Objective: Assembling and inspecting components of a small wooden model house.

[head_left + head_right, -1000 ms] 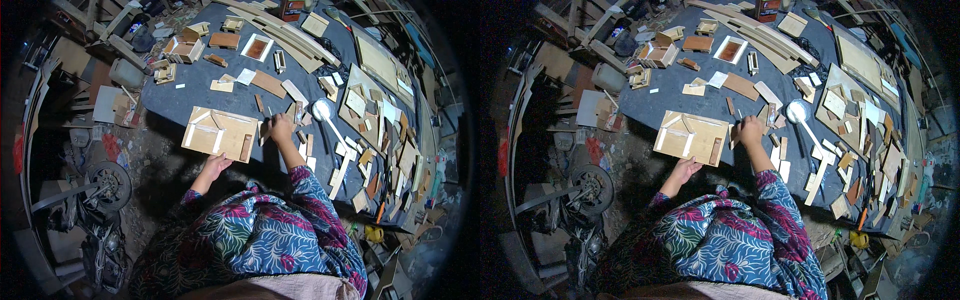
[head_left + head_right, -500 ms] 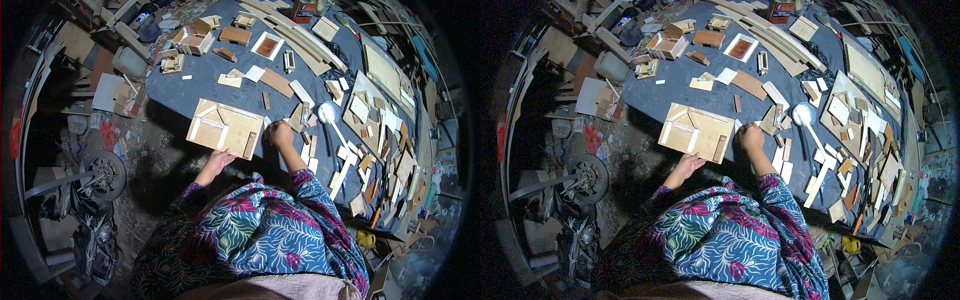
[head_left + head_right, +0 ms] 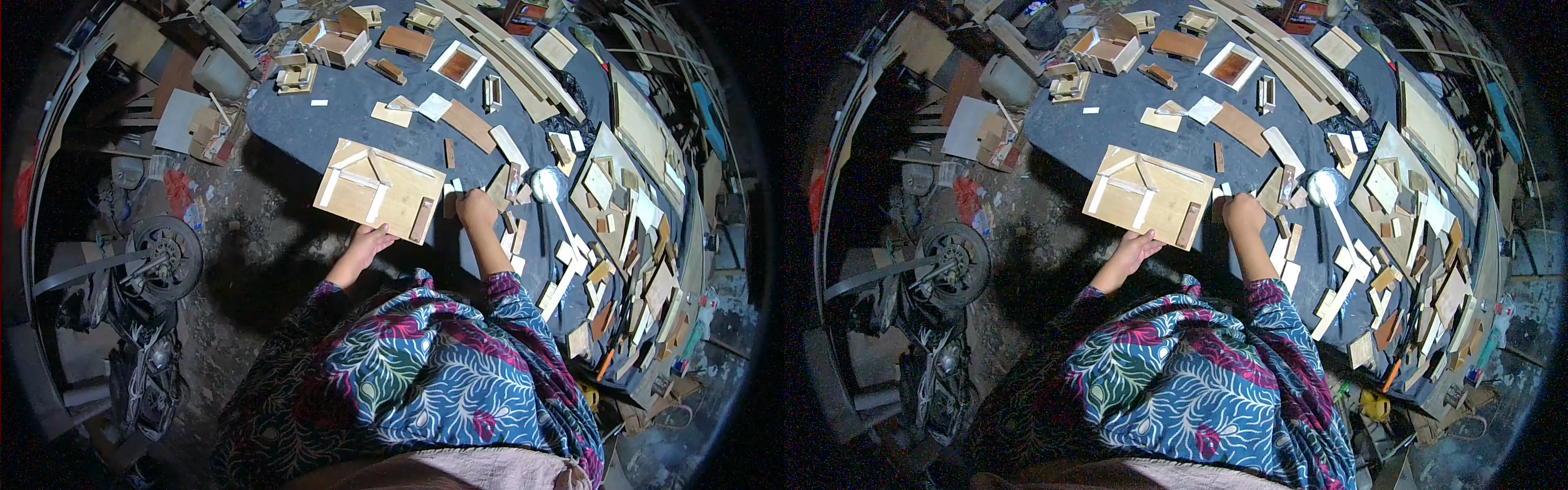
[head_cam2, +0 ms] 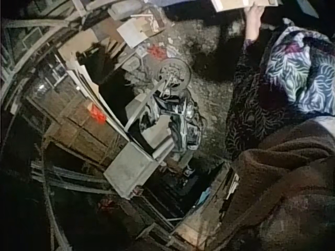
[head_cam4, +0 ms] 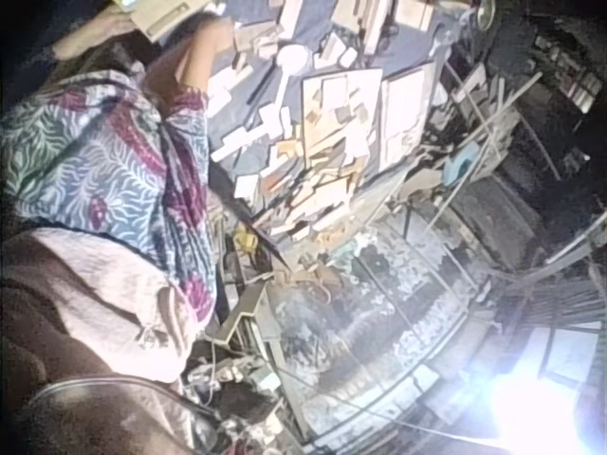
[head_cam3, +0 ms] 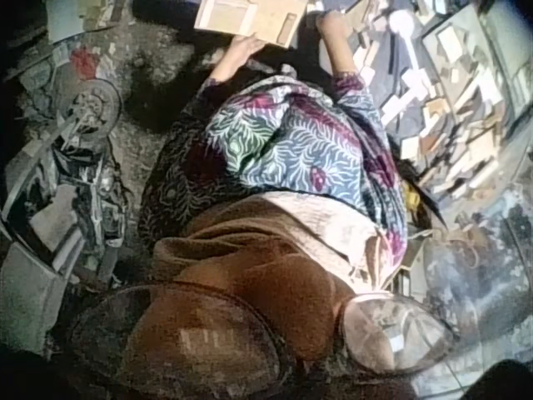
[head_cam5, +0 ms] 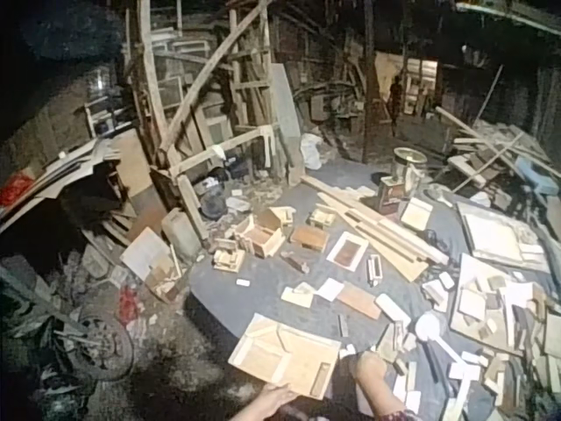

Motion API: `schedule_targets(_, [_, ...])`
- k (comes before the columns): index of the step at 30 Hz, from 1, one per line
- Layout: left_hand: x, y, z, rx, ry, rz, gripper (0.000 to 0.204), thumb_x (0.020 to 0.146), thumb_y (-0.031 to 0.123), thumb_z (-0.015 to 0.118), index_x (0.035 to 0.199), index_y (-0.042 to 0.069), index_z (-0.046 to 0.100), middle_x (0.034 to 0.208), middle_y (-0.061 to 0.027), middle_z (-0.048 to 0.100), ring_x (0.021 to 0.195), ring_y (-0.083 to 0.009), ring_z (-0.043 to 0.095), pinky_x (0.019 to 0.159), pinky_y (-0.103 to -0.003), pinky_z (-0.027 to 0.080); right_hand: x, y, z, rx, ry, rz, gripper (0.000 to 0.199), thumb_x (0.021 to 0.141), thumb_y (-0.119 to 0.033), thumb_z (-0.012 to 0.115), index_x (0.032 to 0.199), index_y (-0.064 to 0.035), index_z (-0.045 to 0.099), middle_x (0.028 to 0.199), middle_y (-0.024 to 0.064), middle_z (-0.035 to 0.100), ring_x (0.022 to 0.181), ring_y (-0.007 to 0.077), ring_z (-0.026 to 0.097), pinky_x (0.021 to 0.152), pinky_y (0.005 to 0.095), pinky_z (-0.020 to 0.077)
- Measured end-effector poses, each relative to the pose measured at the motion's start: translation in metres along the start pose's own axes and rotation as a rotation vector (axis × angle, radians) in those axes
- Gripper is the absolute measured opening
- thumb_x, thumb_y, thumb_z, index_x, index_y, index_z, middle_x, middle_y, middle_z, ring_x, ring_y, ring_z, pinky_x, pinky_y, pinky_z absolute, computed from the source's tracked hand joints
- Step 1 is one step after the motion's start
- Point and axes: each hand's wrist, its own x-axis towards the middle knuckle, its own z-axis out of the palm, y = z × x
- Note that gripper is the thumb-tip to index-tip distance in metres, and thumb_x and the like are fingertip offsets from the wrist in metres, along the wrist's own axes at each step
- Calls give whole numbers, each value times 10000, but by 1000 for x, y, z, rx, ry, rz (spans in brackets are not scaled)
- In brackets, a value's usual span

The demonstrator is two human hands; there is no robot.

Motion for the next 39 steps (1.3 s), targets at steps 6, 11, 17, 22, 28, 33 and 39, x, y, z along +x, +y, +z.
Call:
schedule_targets(6, [11,14,6,136,128,-88,324,849,153,469,1143,33,400,1039,-106,532,902,-227,557,802,-352,431,24,-9,-11,-125,10,-79,214,767,-121,442,885,-38,600,933,173,580,853,313,577,686,376,486])
schedule_targets(11, [8,18,13,235,223,-87,298,854,163,462,1123,47,408,1024,-110,536,893,-239,564,789,-351,437,62,-20,9,-83,101,-184,277,769,-121,449,1032,-36,473,977,144,533,918,296,527,723,403,465])
schedule_targets(17, [-1,10,8,-11,321,-42,293,852,181,462,1114,84,374,1032,-112,530,899,-232,563,759,-331,439,67,-28,20,-85,237,-283,191,722,-127,502,902,-85,552,911,75,573,951,257,484,790,450,345])
schedule_targets(22, [0,-3,-3,-107,322,30,249,824,131,471,1061,83,414,1005,-87,533,918,-228,549,774,-332,434,39,-35,14,-25,372,-565,149,645,-207,574,762,-114,580,794,55,584,859,252,485,760,466,319])
schedule_targets(28, [8,-20,-18,-399,225,88,159,784,125,518,935,139,474,910,-11,538,785,-158,521,748,-318,418,-44,-56,47,99,11,-888,137,641,-210,591,738,-116,576,765,72,567,870,255,480,783,458,316])
schedule_targets(33, [7,-13,-5,-223,358,64,215,769,162,596,941,126,472,892,-22,545,812,-143,538,715,-304,437,-50,-48,49,165,24,-824,119,654,-195,603,741,-118,579,790,58,570,876,251,481,765,429,329])
schedule_targets(39, [7,-10,3,-257,350,141,269,777,106,579,995,62,426,900,-62,505,807,-166,529,753,-330,462,-38,2,26,785,26,-311,128,701,-132,609,716,-8,582,677,96,604,627,186,578,592,280,448])
